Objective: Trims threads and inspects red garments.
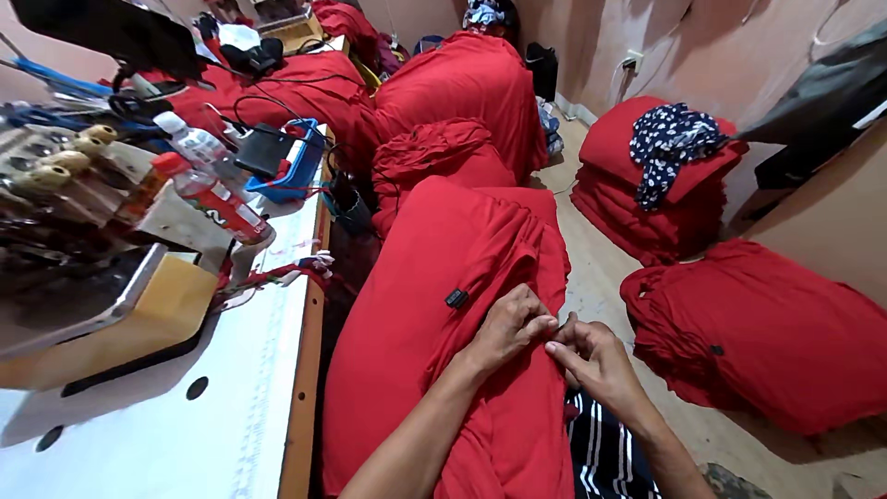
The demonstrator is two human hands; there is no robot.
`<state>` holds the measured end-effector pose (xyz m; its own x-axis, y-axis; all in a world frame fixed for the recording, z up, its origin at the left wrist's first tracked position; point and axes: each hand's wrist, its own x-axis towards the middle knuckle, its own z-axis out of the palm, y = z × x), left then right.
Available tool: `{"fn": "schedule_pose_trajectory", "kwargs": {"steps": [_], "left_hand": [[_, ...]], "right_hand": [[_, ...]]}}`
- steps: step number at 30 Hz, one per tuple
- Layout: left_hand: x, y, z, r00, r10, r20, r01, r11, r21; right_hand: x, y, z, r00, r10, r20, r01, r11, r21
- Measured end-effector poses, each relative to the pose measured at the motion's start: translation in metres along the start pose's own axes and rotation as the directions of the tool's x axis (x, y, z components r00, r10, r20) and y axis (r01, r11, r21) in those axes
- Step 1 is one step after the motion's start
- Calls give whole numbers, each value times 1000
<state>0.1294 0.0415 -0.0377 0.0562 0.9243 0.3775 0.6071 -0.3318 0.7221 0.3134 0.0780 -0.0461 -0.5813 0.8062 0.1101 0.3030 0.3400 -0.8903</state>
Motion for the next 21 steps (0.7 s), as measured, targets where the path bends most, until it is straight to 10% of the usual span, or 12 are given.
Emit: {"fn": "schedule_pose_trajectory", "kwargs": {"steps": [21], "left_hand": [[-1, 7, -3, 999, -48, -22, 46, 994, -95]], "right_hand": [[-1, 9, 5, 999, 14, 38, -20, 988, 155]]}}
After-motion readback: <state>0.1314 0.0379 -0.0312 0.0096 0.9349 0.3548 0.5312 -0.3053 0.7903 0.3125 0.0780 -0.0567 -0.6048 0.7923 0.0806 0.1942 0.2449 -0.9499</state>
